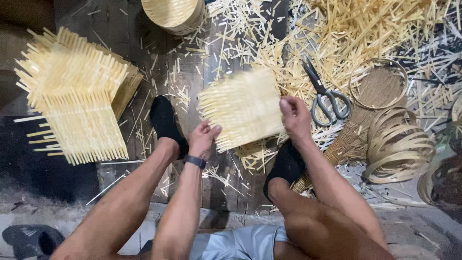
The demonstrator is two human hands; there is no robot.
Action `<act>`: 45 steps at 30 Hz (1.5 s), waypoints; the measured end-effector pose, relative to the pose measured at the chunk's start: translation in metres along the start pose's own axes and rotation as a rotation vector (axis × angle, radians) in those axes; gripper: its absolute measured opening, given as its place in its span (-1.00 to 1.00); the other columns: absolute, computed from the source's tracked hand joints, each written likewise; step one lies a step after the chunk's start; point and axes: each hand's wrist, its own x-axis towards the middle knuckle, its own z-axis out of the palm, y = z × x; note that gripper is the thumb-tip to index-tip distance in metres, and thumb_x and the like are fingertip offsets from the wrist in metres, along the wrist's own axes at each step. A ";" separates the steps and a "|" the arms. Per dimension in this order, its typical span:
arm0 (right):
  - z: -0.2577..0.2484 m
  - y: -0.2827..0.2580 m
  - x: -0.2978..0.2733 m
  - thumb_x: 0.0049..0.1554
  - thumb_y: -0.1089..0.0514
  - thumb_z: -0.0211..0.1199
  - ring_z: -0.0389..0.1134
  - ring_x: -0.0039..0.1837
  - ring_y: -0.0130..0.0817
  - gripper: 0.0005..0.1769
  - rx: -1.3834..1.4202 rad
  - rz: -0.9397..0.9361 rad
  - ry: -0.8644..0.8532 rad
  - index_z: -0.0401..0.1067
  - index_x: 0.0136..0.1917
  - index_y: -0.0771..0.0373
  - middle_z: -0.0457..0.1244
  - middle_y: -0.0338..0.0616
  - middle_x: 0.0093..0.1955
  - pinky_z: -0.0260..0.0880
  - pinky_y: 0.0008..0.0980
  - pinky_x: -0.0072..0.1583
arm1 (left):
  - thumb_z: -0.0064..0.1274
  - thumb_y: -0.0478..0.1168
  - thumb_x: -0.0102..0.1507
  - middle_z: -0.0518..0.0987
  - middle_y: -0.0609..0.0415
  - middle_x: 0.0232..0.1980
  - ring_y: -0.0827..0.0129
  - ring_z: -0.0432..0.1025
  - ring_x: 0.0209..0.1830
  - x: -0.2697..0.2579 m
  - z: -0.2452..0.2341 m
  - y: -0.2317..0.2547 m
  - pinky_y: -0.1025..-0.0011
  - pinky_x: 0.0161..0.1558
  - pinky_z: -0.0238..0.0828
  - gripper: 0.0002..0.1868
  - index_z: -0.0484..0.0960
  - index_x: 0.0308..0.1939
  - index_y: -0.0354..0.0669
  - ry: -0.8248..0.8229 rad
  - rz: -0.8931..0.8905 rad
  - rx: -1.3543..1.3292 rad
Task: The person weaves thin bamboo strips into a circular base, then uses shears to trim the excess material around the edge. The finished piece is placed on a stack of similar items.
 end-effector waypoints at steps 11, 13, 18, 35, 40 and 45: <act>-0.013 0.024 -0.001 -0.01 0.41 0.38 0.48 -0.01 -0.35 -0.47 0.479 0.356 -0.193 0.42 0.25 0.40 0.43 -0.01 0.06 0.53 -0.37 0.06 | 0.37 -0.41 0.04 0.71 -0.01 -0.18 0.45 0.58 -0.29 0.025 0.033 0.034 0.50 -0.23 0.57 -0.53 0.58 0.00 -0.33 -0.117 0.143 0.284; -0.012 0.026 0.000 -0.02 0.41 0.39 0.48 -0.01 -0.36 -0.45 0.500 0.371 -0.199 0.42 0.26 0.38 0.43 -0.03 0.06 0.53 -0.39 0.07 | 0.39 -0.41 0.04 0.71 -0.01 -0.18 0.47 0.57 -0.30 0.029 0.030 0.032 0.51 -0.23 0.56 -0.57 0.63 -0.03 -0.38 -0.124 0.155 0.296; -0.007 0.036 -0.003 0.00 0.39 0.42 0.47 -0.03 -0.36 -0.57 0.455 0.358 -0.193 0.51 0.17 0.43 0.44 -0.01 0.06 0.52 -0.39 0.06 | 0.42 -0.39 0.02 0.67 0.07 -0.22 0.51 0.54 -0.32 0.037 0.021 0.031 0.53 -0.26 0.53 -0.53 0.62 -0.02 -0.35 -0.130 0.165 0.343; -0.210 0.081 0.053 0.20 0.18 0.34 0.37 0.17 -0.12 -0.93 -1.188 -0.345 0.289 0.59 -0.06 0.19 0.38 -0.03 0.04 0.20 -0.01 0.43 | 0.27 -0.33 0.23 0.57 0.03 0.05 0.43 0.49 -0.03 -0.017 0.036 0.097 0.46 -0.02 0.53 -0.41 0.40 0.30 -0.31 0.090 0.573 0.281; -0.182 0.013 0.016 0.25 0.25 0.29 0.44 -0.05 -0.27 -0.90 -0.707 -0.516 0.108 0.61 -0.01 0.20 0.42 -0.10 -0.09 0.47 -0.31 0.09 | 0.17 -0.15 0.33 0.66 -0.02 0.08 0.42 0.55 -0.01 -0.057 0.103 0.132 0.45 0.05 0.55 -0.61 0.62 0.17 -0.27 -0.083 0.615 0.480; -0.148 -0.090 -0.054 0.17 0.20 0.34 0.47 0.04 -0.35 -0.79 0.021 -0.234 -0.177 0.51 0.08 0.28 0.42 -0.11 -0.02 0.51 -0.34 0.11 | -0.03 0.03 0.44 0.59 0.23 -0.06 0.62 0.45 -0.09 -0.097 0.160 0.157 0.50 -0.07 0.44 -0.57 0.63 0.20 -0.21 -0.535 0.462 0.054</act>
